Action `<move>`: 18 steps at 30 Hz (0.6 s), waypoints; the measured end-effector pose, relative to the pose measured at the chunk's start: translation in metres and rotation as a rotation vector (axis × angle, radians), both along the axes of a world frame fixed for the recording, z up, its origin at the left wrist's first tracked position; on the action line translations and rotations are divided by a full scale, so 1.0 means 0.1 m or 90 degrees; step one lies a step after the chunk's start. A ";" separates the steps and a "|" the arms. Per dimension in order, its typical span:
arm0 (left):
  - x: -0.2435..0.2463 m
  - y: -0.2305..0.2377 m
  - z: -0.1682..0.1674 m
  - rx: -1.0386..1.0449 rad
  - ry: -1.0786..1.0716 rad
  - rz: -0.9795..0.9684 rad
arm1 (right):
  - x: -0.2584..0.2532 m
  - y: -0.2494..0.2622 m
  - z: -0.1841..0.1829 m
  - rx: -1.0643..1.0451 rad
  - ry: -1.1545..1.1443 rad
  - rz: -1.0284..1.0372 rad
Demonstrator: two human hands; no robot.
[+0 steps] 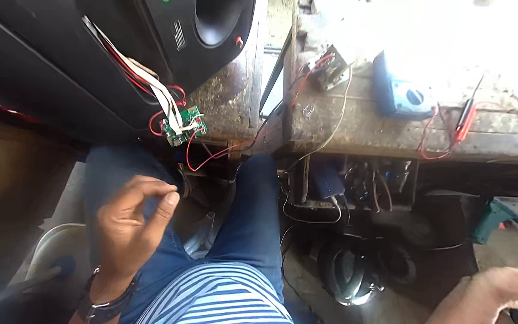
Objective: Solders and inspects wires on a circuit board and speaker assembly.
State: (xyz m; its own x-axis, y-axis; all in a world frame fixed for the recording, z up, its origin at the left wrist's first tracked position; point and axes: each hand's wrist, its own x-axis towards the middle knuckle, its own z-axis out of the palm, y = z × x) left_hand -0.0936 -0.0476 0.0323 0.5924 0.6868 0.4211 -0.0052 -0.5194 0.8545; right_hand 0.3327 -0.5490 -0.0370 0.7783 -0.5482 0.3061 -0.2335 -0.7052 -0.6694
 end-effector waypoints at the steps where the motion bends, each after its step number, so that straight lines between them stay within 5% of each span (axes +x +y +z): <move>1: 0.05 -0.01 -0.01 -0.009 -0.003 -0.017 | -0.13 0.02 0.04 0.036 -0.028 0.020; 6: 0.38 -0.12 -0.02 -0.047 0.002 -0.129 | -1.15 0.57 0.36 0.311 0.028 0.174; 10: 0.66 -0.29 0.00 -0.047 -0.003 -0.233 | -1.78 1.33 0.62 0.452 0.037 0.487; 18: 0.61 -0.60 -0.06 0.026 0.032 -0.395 | -1.27 3.03 0.72 0.287 -0.101 0.744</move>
State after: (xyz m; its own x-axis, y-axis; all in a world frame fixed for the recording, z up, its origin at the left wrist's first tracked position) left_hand -0.0326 -0.1078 0.0266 0.8957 0.1927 0.4008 -0.2764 -0.4648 0.8411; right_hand 0.2061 -0.2465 0.0351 0.8392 0.3615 0.4062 0.4791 -0.1381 -0.8668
